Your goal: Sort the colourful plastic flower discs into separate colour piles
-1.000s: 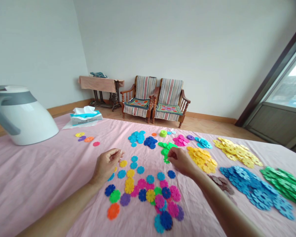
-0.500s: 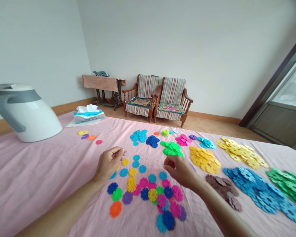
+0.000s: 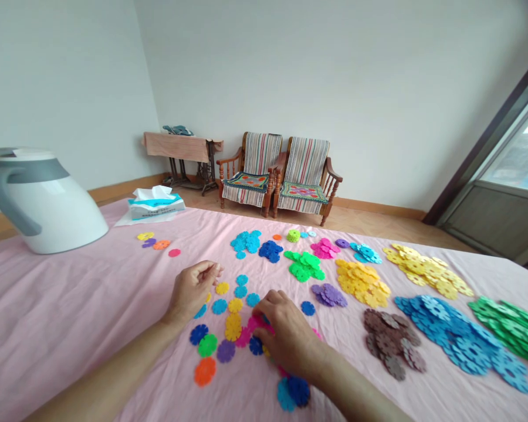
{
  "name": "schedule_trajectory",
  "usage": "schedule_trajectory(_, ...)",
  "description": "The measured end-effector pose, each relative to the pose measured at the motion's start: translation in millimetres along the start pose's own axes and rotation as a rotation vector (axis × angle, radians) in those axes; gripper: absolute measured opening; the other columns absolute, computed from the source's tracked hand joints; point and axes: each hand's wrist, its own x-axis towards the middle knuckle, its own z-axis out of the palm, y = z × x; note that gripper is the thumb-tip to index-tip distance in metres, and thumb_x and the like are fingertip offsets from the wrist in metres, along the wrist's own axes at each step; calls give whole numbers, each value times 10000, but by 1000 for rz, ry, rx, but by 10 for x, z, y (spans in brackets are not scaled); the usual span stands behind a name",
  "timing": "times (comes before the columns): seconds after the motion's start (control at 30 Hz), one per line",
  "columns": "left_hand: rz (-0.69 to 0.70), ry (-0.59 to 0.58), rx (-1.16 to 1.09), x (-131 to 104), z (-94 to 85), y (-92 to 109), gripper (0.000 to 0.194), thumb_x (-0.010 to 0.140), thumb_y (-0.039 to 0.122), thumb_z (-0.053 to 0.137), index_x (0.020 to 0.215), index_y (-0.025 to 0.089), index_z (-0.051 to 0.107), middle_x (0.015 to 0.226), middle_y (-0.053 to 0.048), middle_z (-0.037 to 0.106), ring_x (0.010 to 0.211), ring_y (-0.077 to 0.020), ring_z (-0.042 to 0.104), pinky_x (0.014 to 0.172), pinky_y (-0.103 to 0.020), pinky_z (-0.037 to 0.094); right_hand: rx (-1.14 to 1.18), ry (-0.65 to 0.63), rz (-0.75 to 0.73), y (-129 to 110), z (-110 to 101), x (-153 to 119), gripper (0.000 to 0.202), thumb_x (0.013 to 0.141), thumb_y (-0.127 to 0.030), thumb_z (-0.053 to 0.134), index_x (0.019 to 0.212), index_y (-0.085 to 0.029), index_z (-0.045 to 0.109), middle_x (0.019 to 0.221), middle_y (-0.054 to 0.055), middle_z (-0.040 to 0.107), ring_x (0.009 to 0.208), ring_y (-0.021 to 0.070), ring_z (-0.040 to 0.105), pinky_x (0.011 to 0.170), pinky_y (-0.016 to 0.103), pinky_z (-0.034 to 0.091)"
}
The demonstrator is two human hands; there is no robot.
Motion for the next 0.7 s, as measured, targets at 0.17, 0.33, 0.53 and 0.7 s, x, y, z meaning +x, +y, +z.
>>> schedule_trajectory(0.17,5,-13,18,10,2,-24,362,798,482,527,769,143,650,736,-65,691,621,-170,632,599,-248,512,49,66,21,27,47,-6,157,714,-114,604,860,-169,592,901,58,596,877,189,521,750,272,397)
schedule_trajectory(0.33,9,-9,23,-2,-10,-14,363,791,492,531,742,151,643,712,-55,682,613,-172,629,586,-245,512,257,116,13,174,-16,37,129,706,-63,529,749,-183,553,717,-6,606,676,118,549,600,206,393)
schedule_trajectory(0.53,15,-5,22,-6,-3,0,357,787,485,530,725,151,640,709,-50,688,606,-166,631,590,-246,507,141,440,319,945,-449,355,33,719,-183,557,731,-176,587,640,-5,627,591,125,571,531,207,394)
schedule_trajectory(0.7,12,-8,12,-1,10,-2,343,788,466,534,722,147,640,704,-51,689,595,-161,624,587,-247,507,-32,616,589,1666,-758,579,101,686,-174,533,694,-151,631,669,65,642,624,176,573,532,248,353)
